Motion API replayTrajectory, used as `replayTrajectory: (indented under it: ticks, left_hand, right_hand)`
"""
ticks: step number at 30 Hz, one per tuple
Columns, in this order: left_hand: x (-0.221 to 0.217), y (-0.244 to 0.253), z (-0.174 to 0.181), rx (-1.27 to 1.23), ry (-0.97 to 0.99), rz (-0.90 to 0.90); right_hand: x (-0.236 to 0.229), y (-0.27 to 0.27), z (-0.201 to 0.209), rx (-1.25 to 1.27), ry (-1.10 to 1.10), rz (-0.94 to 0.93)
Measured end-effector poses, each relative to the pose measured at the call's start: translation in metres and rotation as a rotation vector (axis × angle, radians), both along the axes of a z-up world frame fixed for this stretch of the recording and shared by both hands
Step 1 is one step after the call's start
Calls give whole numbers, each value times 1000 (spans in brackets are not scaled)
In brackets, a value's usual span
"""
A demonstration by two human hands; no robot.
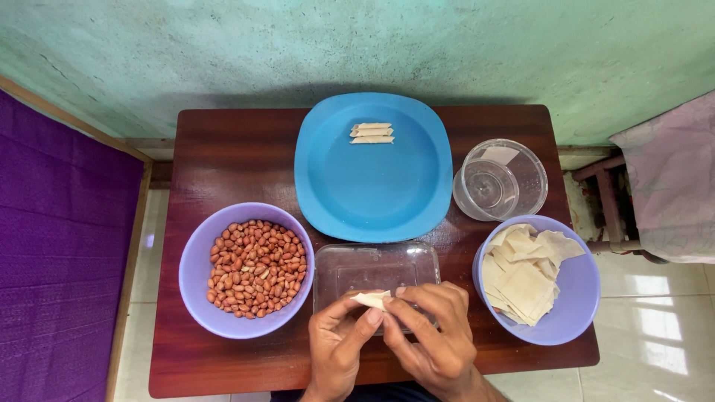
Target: The person folds small squares of dough around peanuts by hand. They place peanuts on a piece of dough, fold the edges to create a small roll, and place the roll on a blue plate alongside other finished items.
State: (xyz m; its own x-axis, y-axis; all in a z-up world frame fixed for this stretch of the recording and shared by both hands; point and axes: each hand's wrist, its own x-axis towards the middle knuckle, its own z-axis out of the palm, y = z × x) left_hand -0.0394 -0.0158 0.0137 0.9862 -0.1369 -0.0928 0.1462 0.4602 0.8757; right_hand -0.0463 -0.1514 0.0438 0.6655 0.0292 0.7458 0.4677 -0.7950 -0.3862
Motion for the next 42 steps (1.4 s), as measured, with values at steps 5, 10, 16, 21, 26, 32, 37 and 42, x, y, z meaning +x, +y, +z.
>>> replayTrajectory:
  ticks: [5, 10, 16, 21, 26, 32, 37, 42]
  left_hand:
    - [3, 4, 2, 58, -39, 17]
    - [5, 3, 5, 59, -81, 32]
    - [6, 6, 2, 31, -66, 17]
    - [12, 8, 5, -24, -31, -88]
    - [14, 6, 6, -21, -33, -107]
    - [15, 5, 6, -1, 29, -174]
    - [14, 5, -3, 16, 36, -202]
    - [14, 1, -13, -44, 95, -201]
  right_hand:
    - [-4, 3, 8, 353, 195, 92]
    - [-7, 4, 5, 514, 294, 166]
    - [-7, 7, 2, 505, 284, 154]
    - [-4, 6, 4, 444, 240, 163]
    - [-3, 2, 6, 335, 138, 171]
    - [-8, -8, 3, 338, 147, 192]
    - [-13, -44, 22, 229, 179, 236]
    - [4, -120, 46, -121, 207, -34]
